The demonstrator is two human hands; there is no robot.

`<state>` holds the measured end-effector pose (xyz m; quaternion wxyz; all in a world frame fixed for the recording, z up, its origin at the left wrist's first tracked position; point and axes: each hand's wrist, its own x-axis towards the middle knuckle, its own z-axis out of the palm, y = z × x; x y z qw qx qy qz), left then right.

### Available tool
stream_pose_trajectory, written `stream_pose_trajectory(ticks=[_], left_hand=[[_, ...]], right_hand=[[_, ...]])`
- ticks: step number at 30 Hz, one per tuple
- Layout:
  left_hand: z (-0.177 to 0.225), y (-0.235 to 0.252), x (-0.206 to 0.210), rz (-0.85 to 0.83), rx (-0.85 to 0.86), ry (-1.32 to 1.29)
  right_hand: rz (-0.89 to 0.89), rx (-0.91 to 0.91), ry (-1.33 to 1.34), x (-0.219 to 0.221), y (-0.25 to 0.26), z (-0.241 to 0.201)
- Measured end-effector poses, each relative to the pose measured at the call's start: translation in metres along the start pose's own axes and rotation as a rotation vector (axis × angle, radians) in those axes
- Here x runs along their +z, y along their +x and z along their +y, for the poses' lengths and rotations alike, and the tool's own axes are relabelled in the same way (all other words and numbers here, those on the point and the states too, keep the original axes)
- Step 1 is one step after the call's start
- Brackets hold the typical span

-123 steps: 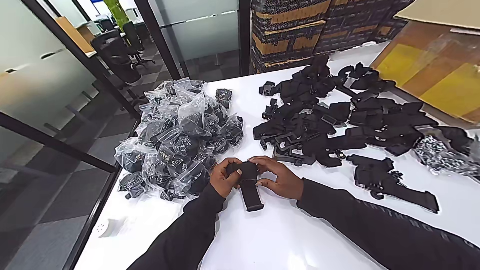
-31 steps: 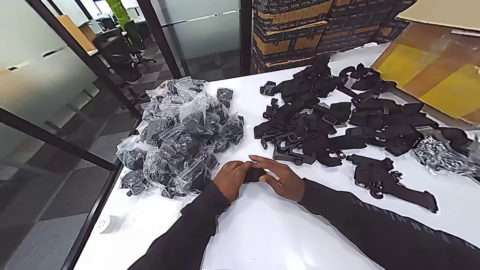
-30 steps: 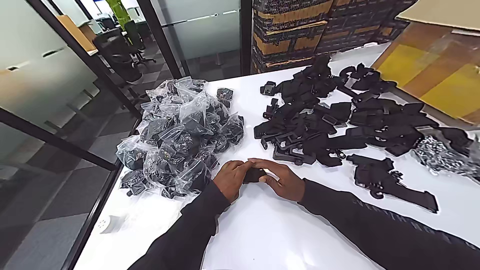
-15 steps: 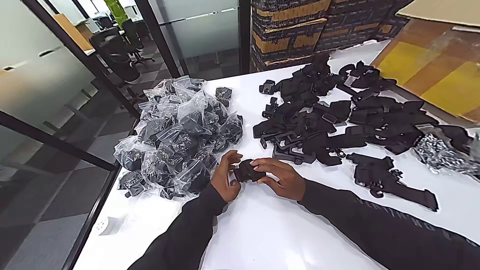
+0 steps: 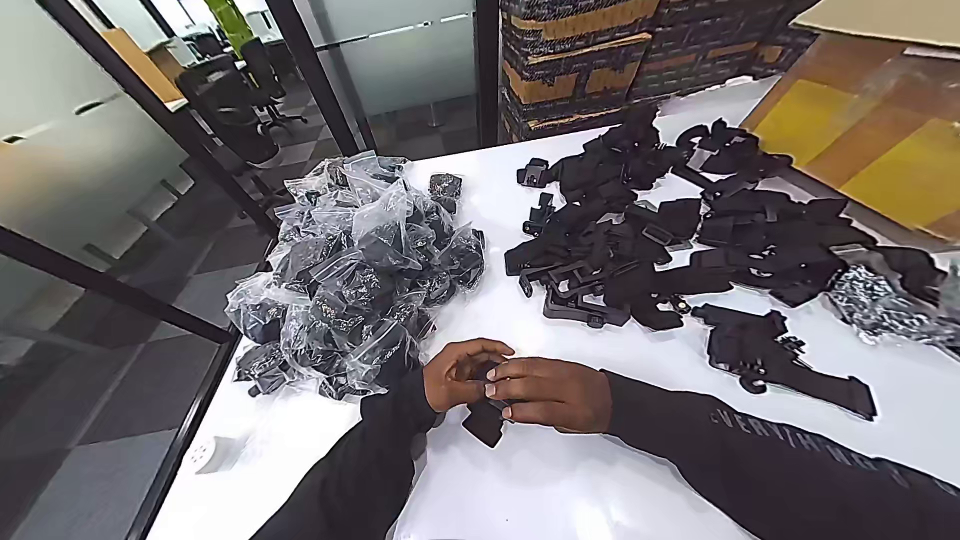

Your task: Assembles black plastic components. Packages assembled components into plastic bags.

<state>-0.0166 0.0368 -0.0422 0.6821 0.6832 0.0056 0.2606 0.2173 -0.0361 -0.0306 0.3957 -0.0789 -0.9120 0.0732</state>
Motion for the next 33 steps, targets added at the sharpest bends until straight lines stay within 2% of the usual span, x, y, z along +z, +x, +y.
stream_pose_trajectory(ticks=[3, 16, 20, 25, 29, 33], left_hand=[[0.000, -0.003, 0.000, -0.090, -0.036, -0.088], [-0.002, -0.006, 0.003, -0.160, -0.053, -0.084], [0.003, -0.005, 0.006, -0.016, -0.025, -0.082], [-0.001, -0.001, 0.004, 0.239, 0.077, 0.001], [-0.002, 0.002, 0.006, 0.394, 0.115, 0.087], [-0.003, 0.002, 0.008, 0.499, 0.144, 0.142]], right_hand=[[-0.047, -0.022, -0.051, 0.000, 0.001, -0.002], [-0.098, -0.056, -0.144, -0.001, 0.004, -0.006], [-0.056, -0.027, -0.212, -0.002, 0.001, -0.004], [0.125, 0.104, -0.232, -0.001, -0.004, 0.009], [0.206, 0.302, -0.181, -0.001, -0.006, 0.014], [0.119, 0.521, -0.189, -0.003, -0.011, 0.015]])
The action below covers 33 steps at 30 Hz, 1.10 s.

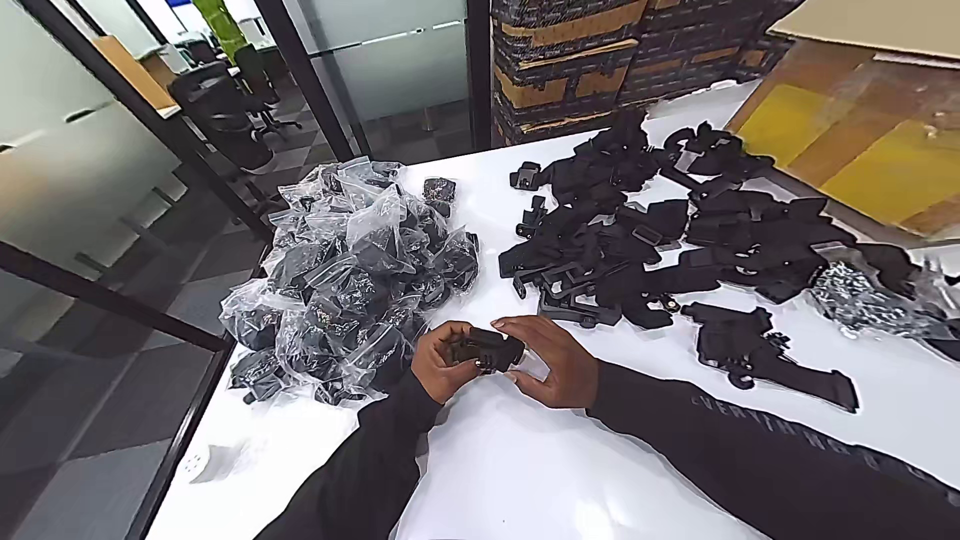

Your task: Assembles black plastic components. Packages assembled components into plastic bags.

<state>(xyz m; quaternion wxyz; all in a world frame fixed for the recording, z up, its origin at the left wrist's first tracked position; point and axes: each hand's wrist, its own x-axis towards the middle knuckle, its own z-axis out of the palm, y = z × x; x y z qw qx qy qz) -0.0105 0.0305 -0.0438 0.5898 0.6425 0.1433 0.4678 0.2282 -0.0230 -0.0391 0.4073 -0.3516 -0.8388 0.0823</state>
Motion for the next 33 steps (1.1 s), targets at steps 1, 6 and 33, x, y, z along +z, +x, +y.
stream_pose_trajectory(ticks=[1, 6, 33], left_hand=[[0.000, -0.001, 0.002, 0.010, -0.006, 0.011], [-0.003, -0.004, 0.009, -0.004, -0.069, 0.093], [0.029, -0.015, 0.047, 0.001, 0.095, 0.993]], right_hand=[[-0.009, 0.018, -0.027, 0.001, -0.001, 0.001], [0.013, 0.011, -0.079, 0.003, -0.003, 0.006], [-0.034, 0.004, 0.030, 0.007, -0.004, 0.004]])
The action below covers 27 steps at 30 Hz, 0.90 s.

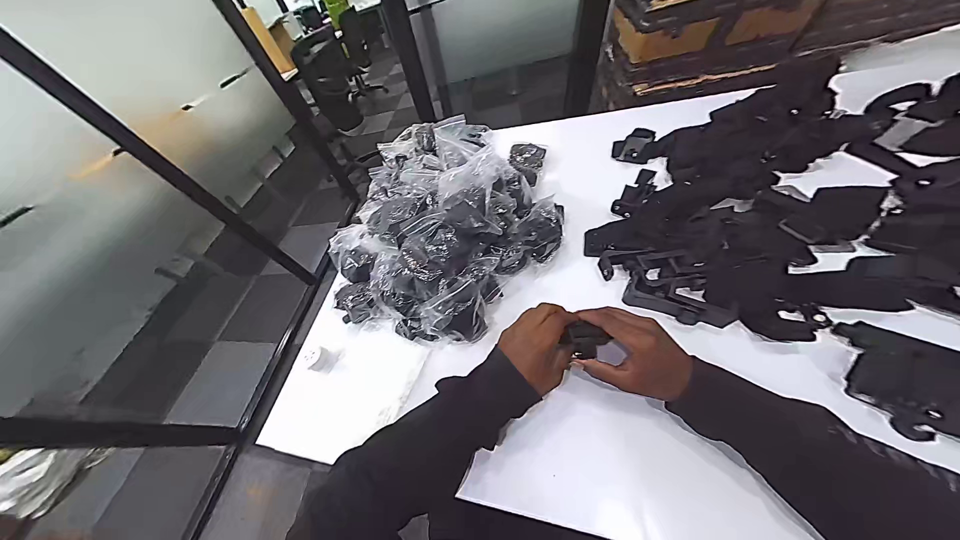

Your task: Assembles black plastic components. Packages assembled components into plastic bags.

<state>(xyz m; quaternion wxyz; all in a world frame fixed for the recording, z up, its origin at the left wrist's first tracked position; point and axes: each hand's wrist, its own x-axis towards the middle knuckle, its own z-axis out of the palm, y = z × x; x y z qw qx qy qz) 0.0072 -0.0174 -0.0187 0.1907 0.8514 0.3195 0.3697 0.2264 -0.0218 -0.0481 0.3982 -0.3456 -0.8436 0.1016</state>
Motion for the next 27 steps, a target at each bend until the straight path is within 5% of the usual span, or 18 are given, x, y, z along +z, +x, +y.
stream_pose_trajectory(ticks=[4, 7, 12, 18, 24, 27], left_hand=[[0.040, -0.007, -0.028, -0.186, -0.116, 0.251], [0.057, -0.024, -0.066, -0.077, -0.157, 0.388], [0.022, -0.082, -0.133, 0.087, -0.572, 0.630], [-0.004, -0.121, -0.145, -0.248, -1.084, 0.597], [-0.007, -0.121, -0.140, -0.362, -1.112, 0.650], [-0.005, -0.124, -0.145, -0.244, -1.036, 0.653]], right_hand=[[-0.016, -0.015, -0.022, 0.000, 0.002, 0.001], [-0.038, 0.020, -0.001, 0.000, 0.001, 0.001], [-0.048, 0.029, 0.017, 0.000, 0.000, 0.001], [-0.053, 0.031, 0.016, 0.002, 0.001, -0.001], [-0.050, 0.025, 0.007, 0.002, 0.001, 0.000], [-0.044, 0.029, 0.009, 0.002, 0.001, 0.001]])
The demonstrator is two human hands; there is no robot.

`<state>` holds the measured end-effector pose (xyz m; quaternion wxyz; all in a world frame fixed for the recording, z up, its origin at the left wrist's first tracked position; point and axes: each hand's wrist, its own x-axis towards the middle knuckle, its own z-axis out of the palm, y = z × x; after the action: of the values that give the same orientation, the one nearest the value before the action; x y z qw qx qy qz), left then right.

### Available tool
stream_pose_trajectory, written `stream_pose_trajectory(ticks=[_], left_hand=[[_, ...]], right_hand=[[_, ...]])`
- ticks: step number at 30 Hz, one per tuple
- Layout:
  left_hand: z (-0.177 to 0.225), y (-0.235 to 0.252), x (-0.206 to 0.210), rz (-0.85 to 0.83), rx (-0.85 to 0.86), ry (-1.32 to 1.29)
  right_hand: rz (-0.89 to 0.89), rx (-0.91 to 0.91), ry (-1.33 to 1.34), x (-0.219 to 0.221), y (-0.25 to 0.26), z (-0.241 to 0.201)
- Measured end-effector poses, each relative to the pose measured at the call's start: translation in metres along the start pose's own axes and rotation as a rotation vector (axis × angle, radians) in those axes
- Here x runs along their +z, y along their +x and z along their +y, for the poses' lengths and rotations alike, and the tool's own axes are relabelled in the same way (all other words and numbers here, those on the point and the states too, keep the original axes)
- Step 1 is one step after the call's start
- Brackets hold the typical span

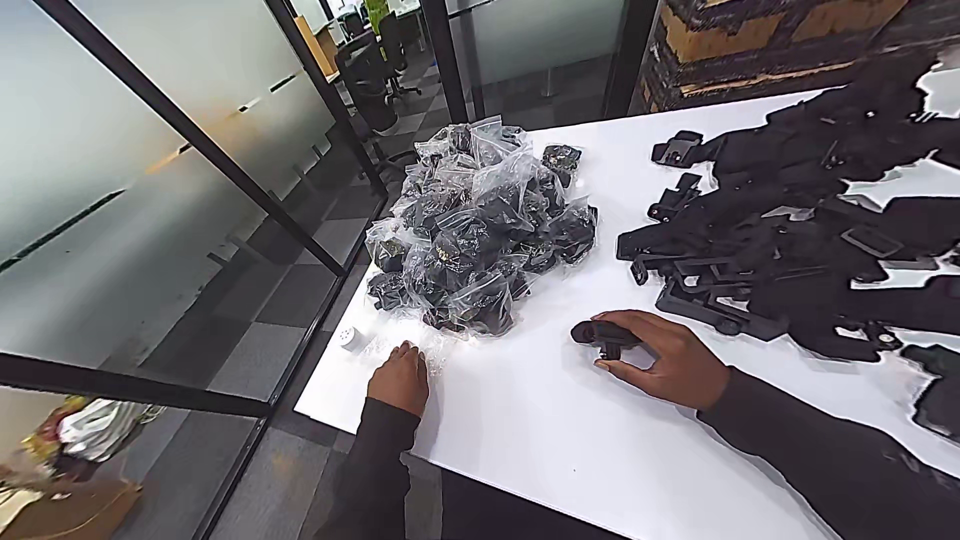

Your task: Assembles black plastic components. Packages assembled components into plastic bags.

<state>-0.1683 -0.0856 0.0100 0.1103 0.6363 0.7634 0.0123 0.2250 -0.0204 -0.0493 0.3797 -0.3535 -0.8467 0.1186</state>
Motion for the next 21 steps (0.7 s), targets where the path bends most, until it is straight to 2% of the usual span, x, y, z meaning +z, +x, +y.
stream_pose_trajectory(ticks=[4, 6, 9, 10, 14, 17, 19, 21], left_hand=[[-0.021, -0.001, -0.001, 0.242, 0.008, -0.166], [-0.024, -0.009, -0.009, 0.435, 0.050, -0.185], [-0.010, -0.033, -0.031, 0.751, 0.271, -0.204], [0.002, -0.040, -0.039, 0.783, 0.370, -0.232], [0.076, -0.042, -0.028, 0.677, 0.657, -0.317], [0.135, -0.010, -0.009, 0.624, 0.691, -0.241], [0.168, 0.004, -0.009, 0.347, 0.602, -0.083], [0.201, 0.010, -0.016, -0.100, 0.482, 0.085]], right_hand=[[0.002, 0.000, 0.016, 0.001, 0.000, 0.001], [-0.001, 0.003, 0.014, 0.000, -0.001, 0.001], [-0.004, 0.016, 0.015, 0.000, 0.000, 0.002], [-0.007, 0.028, 0.024, -0.001, 0.001, 0.002], [0.011, 0.081, 0.012, -0.004, 0.006, 0.004], [0.050, 0.158, -0.042, -0.009, 0.004, 0.004], [0.078, 0.237, -0.072, -0.016, 0.001, 0.003], [0.087, 0.312, -0.093, -0.023, -0.003, 0.003]])
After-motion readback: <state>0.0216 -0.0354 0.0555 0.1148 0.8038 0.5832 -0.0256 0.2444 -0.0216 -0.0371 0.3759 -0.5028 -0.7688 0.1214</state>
